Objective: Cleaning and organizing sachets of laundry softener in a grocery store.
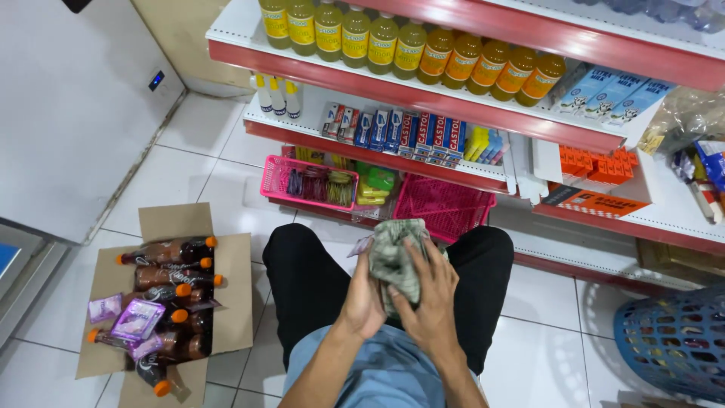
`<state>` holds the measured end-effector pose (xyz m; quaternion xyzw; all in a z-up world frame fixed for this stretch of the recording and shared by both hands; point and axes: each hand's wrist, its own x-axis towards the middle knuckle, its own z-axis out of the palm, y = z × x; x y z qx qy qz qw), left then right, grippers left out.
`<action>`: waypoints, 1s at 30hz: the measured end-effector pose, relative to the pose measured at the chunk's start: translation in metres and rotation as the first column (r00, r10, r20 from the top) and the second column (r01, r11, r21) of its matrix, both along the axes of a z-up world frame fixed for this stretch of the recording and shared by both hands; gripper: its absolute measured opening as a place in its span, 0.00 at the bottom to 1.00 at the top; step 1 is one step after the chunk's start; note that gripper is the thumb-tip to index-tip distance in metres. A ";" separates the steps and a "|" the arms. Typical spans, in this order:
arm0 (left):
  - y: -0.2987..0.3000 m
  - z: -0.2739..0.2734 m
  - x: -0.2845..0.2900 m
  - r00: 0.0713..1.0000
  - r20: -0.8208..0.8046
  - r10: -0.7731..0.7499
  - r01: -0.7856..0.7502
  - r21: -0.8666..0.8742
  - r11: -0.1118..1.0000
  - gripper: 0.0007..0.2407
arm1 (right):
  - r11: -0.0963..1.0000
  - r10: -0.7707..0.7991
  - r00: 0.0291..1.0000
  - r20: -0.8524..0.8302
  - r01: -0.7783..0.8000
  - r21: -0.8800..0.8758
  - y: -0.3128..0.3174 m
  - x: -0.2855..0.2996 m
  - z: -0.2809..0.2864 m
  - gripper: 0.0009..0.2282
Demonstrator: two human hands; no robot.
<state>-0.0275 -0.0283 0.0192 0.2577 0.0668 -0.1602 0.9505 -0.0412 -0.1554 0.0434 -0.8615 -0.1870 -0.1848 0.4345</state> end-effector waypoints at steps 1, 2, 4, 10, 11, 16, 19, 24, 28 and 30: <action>-0.004 -0.001 0.001 1.000 0.002 0.002 -0.002 0.001 1.000 0.28 | 1.000 0.002 1.000 0.002 -0.002 0.001 0.002 0.001 0.000 0.31; -0.009 -0.004 -0.002 1.000 -0.006 0.026 -0.026 -0.006 1.000 0.27 | 0.992 -0.021 0.997 0.073 0.030 -0.126 0.004 -0.001 -0.001 0.31; -0.012 -0.005 -0.006 0.999 -0.018 0.048 -0.048 -0.013 0.999 0.25 | 0.966 -0.035 0.989 0.142 0.070 -0.249 0.004 -0.004 -0.008 0.32; 0.000 -0.002 -0.001 0.996 -0.008 0.092 -0.092 -0.091 0.992 0.26 | 0.992 0.051 0.998 0.048 -0.045 -0.121 -0.010 -0.013 -0.028 0.27; 0.002 0.002 -0.001 0.994 0.069 0.088 -0.081 -0.097 0.992 0.28 | 0.990 0.084 0.996 0.041 -0.079 -0.114 -0.013 -0.015 -0.030 0.28; 0.015 0.027 -0.002 0.993 0.083 0.080 -0.085 0.058 0.995 0.31 | 0.989 0.136 0.991 0.011 -0.135 -0.051 -0.037 -0.026 -0.053 0.27; 0.018 0.023 0.002 0.995 0.011 0.101 -0.101 0.108 0.989 0.27 | 0.978 0.042 0.982 -0.187 -0.002 0.210 -0.052 -0.023 -0.073 0.27; 0.022 0.026 0.000 0.979 0.189 0.073 -0.085 0.055 0.995 0.26 | 0.817 0.295 0.810 -0.506 0.060 0.573 -0.057 -0.014 -0.033 0.35; 0.028 0.041 -0.002 0.988 0.145 -0.047 0.055 -0.055 0.997 0.26 | 0.877 0.377 0.759 -0.531 -0.108 0.469 -0.064 -0.010 -0.055 0.33; 0.032 0.040 -0.002 0.978 0.183 -0.100 0.160 -0.346 0.925 0.26 | 0.889 0.389 0.762 -0.518 -0.165 0.426 -0.070 -0.008 -0.072 0.22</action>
